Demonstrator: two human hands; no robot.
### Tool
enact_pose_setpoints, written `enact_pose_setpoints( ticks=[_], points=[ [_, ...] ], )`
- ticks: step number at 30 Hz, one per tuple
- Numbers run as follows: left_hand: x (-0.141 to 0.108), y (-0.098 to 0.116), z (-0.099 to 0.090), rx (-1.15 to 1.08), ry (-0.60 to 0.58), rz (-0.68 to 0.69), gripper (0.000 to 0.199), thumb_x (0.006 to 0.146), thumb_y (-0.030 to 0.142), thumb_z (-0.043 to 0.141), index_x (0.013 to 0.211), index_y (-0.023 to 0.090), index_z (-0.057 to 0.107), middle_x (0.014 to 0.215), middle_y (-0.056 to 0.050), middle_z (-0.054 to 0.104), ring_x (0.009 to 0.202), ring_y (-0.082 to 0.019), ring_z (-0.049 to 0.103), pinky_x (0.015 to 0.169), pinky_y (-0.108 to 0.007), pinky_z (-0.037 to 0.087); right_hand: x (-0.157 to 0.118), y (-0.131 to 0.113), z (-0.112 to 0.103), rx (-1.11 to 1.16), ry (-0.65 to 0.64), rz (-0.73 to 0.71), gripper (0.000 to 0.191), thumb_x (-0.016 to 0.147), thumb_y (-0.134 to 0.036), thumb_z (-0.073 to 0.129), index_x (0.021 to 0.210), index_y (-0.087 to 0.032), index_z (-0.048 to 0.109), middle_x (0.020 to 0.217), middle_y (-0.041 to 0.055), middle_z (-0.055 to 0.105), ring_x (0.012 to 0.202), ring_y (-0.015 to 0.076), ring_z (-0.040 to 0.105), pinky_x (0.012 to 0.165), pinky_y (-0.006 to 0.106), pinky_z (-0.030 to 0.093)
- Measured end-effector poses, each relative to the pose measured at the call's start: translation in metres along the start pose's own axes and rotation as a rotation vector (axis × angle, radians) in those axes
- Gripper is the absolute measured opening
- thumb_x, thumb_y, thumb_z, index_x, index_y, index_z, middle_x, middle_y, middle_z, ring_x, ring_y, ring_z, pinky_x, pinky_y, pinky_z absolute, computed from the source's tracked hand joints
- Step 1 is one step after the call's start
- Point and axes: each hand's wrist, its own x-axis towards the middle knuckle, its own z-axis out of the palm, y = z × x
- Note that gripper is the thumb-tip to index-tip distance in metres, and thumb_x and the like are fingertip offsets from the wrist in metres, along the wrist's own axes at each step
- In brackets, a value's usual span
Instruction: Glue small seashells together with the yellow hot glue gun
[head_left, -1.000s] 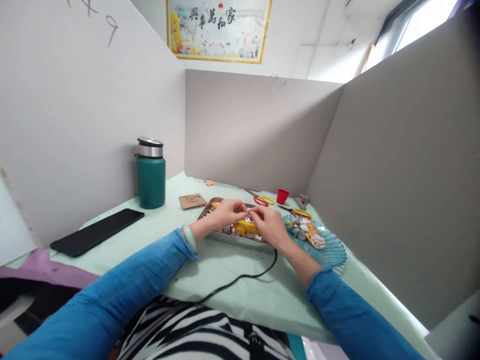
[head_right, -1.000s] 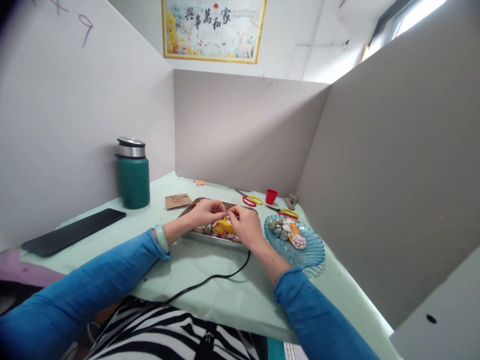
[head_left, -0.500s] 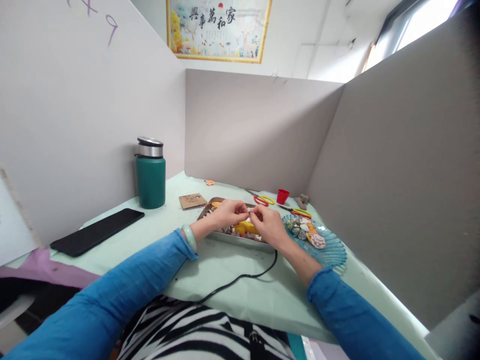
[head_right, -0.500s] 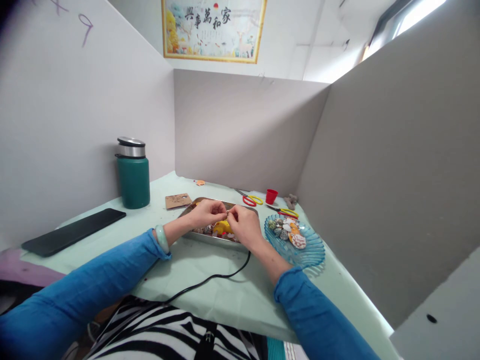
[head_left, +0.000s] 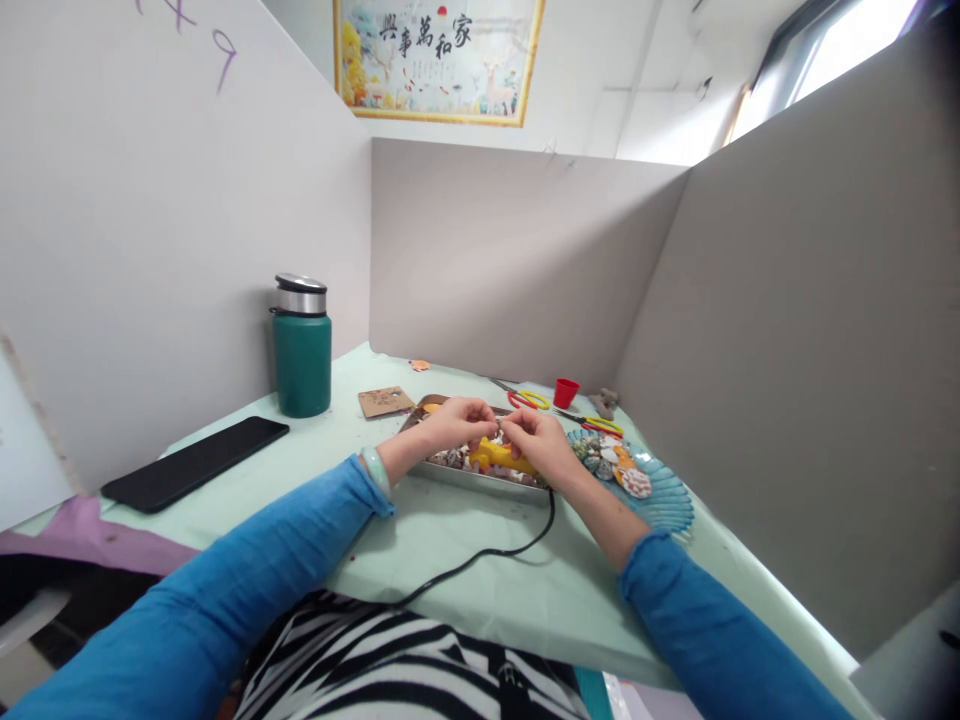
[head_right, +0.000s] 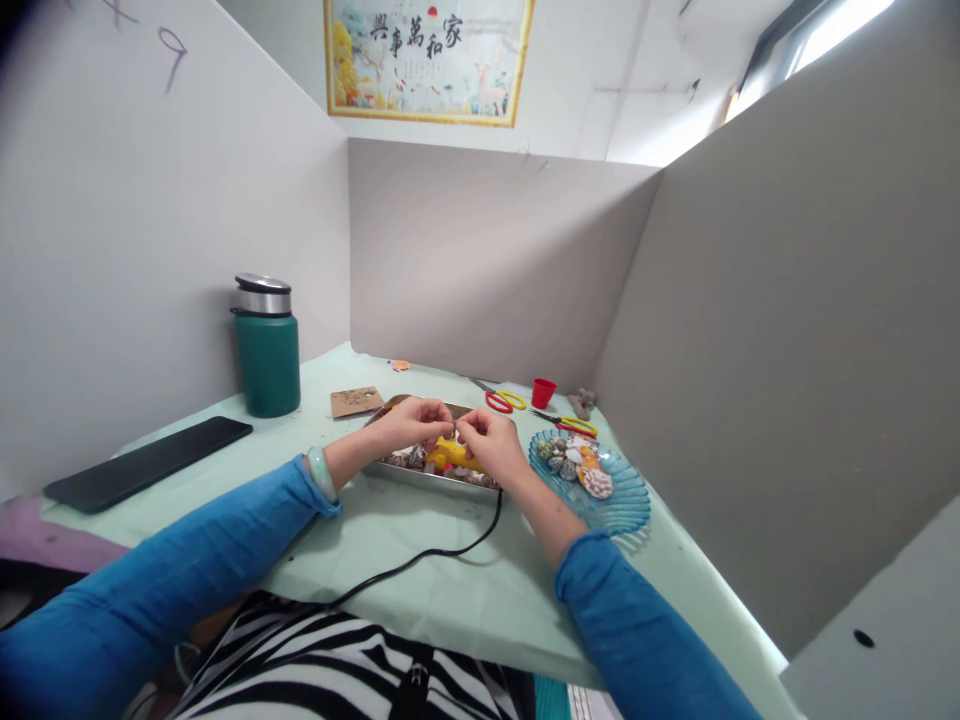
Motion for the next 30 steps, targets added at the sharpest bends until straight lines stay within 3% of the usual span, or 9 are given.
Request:
enact_pose_setpoints(
  ticks=[5, 17, 30],
  points=[
    [-0.0008, 0.0029, 0.0003, -0.064, -0.006, -0.007, 0.020, 0.074, 0.033, 0.060, 0.081, 0.014, 0.058, 0.054, 0.003, 0.052, 0.047, -0.008, 0.049, 0.044, -0.018, 0.036, 0.0014, 0.0016, 0.0005, 0.080, -0.015, 0.023, 0.017, 0.071, -0.034, 0.058, 0.072, -0.017, 0.057, 0.055, -0.0039, 0.056, 0.043, 0.0082, 0.048, 0.044, 0.020, 0.040],
    [0.0001, -0.0027, -0.0007, -0.069, -0.037, 0.005, 0.024, 0.075, 0.036, 0.061, 0.081, 0.014, 0.057, 0.056, 0.003, 0.054, 0.048, -0.008, 0.052, 0.045, -0.019, 0.038, -0.0016, -0.0031, 0.0001, 0.033, -0.018, -0.007, 0.020, 0.074, -0.037, 0.056, 0.068, -0.017, 0.056, 0.050, -0.0046, 0.053, 0.042, 0.0087, 0.047, 0.044, 0.020, 0.039],
    [-0.0003, -0.0005, -0.0013, -0.130, -0.051, -0.028, 0.027, 0.075, 0.039, 0.062, 0.081, 0.013, 0.057, 0.053, 0.003, 0.053, 0.048, -0.009, 0.052, 0.047, -0.019, 0.038, -0.0026, -0.0004, 0.0011, -0.077, 0.004, -0.055, 0.016, 0.073, -0.034, 0.054, 0.074, -0.018, 0.058, 0.059, -0.0030, 0.056, 0.047, 0.0105, 0.051, 0.047, 0.022, 0.041]
  ],
)
